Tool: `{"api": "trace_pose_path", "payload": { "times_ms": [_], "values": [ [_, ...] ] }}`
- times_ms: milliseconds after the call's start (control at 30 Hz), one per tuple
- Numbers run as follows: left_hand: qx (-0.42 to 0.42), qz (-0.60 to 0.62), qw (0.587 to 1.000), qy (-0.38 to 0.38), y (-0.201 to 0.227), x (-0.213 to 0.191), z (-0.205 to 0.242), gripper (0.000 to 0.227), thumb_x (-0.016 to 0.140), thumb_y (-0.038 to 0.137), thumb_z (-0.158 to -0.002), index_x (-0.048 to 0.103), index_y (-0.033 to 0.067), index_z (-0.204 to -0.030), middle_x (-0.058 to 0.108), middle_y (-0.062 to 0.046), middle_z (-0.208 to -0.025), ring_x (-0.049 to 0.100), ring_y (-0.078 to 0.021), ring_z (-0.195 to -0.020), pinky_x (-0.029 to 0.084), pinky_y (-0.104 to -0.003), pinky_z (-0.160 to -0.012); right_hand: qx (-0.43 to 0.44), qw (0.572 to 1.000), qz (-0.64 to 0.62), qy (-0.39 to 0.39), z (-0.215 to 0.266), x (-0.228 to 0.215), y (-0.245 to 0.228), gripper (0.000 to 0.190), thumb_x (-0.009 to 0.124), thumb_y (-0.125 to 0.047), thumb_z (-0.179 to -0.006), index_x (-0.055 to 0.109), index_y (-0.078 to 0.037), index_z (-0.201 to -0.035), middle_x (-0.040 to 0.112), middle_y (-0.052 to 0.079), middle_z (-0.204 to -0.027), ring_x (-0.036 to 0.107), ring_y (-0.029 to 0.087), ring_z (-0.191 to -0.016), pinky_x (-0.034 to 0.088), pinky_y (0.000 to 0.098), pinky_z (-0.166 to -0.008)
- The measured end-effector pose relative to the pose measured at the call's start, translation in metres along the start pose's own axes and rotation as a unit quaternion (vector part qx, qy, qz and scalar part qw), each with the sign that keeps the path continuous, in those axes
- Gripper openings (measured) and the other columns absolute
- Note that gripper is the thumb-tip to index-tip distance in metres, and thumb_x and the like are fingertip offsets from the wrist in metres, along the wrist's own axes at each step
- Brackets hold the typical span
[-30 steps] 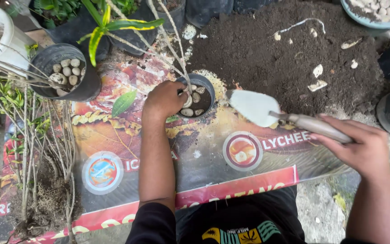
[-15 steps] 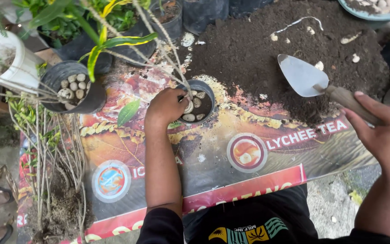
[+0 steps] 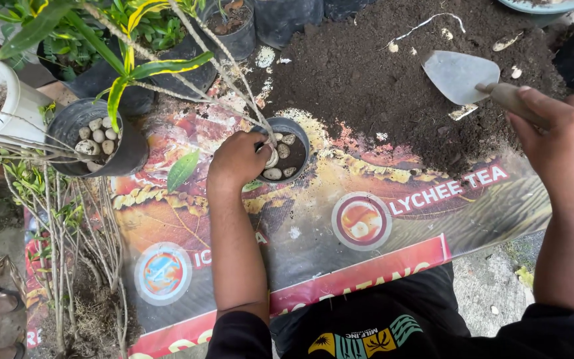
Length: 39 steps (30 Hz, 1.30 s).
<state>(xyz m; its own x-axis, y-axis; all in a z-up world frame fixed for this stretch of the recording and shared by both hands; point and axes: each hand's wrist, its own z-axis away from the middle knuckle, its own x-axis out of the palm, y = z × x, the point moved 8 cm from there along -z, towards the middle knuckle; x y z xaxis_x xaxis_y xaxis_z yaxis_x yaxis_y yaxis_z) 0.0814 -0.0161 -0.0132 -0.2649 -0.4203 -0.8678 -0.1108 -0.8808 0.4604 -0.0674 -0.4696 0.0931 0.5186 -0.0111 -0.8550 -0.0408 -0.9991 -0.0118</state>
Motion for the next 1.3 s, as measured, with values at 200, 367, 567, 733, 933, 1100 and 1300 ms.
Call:
{"api": "trace_pose_path", "payload": {
  "times_ms": [200,367,567,733,933,1100,1300],
  "values": [
    [0.000,-0.002,1.000,0.007,0.004,-0.004,0.003,0.035,0.067,0.032,-0.089,0.076,0.0149,-0.118,0.070,-0.020,-0.117,0.068,-0.0369,-0.107,0.052,-0.048,-0.097,-0.057,0.993,0.104,-0.003,-0.026,-0.034,-0.050,0.033,0.090,-0.026,-0.099,0.081,-0.025,-0.131,0.058,0.007,-0.073,0.060,0.020,-0.062,0.051,0.0336,-0.060],
    [0.006,0.000,1.000,0.010,0.004,-0.004,0.002,0.034,0.067,0.032,-0.089,0.076,0.0145,-0.117,0.072,-0.020,-0.116,0.069,-0.0372,-0.106,0.053,-0.049,-0.096,-0.112,0.989,0.096,0.034,-0.021,-0.053,-0.068,0.025,0.086,-0.024,-0.099,0.083,-0.022,-0.123,0.058,0.008,-0.073,0.059,0.019,-0.061,0.051,0.0330,-0.057],
    [-0.013,-0.007,1.000,-0.001,0.004,0.000,0.004,0.036,0.068,0.035,-0.090,0.075,0.0158,-0.119,0.071,-0.019,-0.117,0.070,-0.0360,-0.105,0.054,-0.048,-0.095,-0.091,0.992,0.078,0.035,-0.006,-0.030,-0.036,0.027,0.069,-0.017,-0.105,0.082,-0.016,-0.128,0.061,0.008,-0.082,0.061,0.012,-0.066,0.048,0.0250,-0.057],
    [-0.021,-0.010,1.000,-0.001,0.006,-0.005,0.004,0.036,0.067,0.035,-0.090,0.076,0.0178,-0.120,0.071,-0.019,-0.118,0.070,-0.0358,-0.106,0.054,-0.049,-0.095,-0.116,0.982,0.143,0.046,-0.025,-0.054,-0.070,0.020,0.077,-0.021,-0.106,0.083,-0.022,-0.124,0.062,0.004,-0.077,0.060,0.012,-0.065,0.049,0.0257,-0.057],
    [0.008,-0.005,1.000,0.014,0.005,-0.001,0.003,0.035,0.068,0.033,-0.088,0.076,0.0157,-0.118,0.071,-0.019,-0.117,0.069,-0.0366,-0.106,0.053,-0.049,-0.096,-0.164,0.968,0.187,0.042,-0.023,-0.056,-0.091,0.015,0.086,-0.029,-0.101,0.085,-0.029,-0.116,0.061,0.001,-0.072,0.058,0.013,-0.059,0.048,0.0267,-0.052],
    [0.001,-0.008,1.000,0.008,0.001,-0.001,0.002,0.035,0.068,0.036,-0.091,0.076,0.0154,-0.118,0.072,-0.022,-0.113,0.070,-0.0373,-0.104,0.054,-0.048,-0.097,-0.168,0.980,0.093,0.049,-0.006,-0.041,-0.064,0.026,0.073,-0.022,-0.101,0.081,-0.027,-0.125,0.064,0.001,-0.092,0.059,0.014,-0.076,0.049,0.0274,-0.068],
    [-0.002,0.003,1.000,0.015,0.006,-0.006,0.005,0.035,0.069,0.037,-0.089,0.076,0.0167,-0.117,0.071,-0.021,-0.115,0.069,-0.0383,-0.104,0.054,-0.049,-0.093,-0.175,0.964,0.181,0.088,-0.026,-0.041,-0.068,0.021,0.074,-0.021,-0.104,0.078,-0.029,-0.123,0.059,-0.001,-0.089,0.054,0.011,-0.074,0.044,0.0234,-0.066]
  ]
}}
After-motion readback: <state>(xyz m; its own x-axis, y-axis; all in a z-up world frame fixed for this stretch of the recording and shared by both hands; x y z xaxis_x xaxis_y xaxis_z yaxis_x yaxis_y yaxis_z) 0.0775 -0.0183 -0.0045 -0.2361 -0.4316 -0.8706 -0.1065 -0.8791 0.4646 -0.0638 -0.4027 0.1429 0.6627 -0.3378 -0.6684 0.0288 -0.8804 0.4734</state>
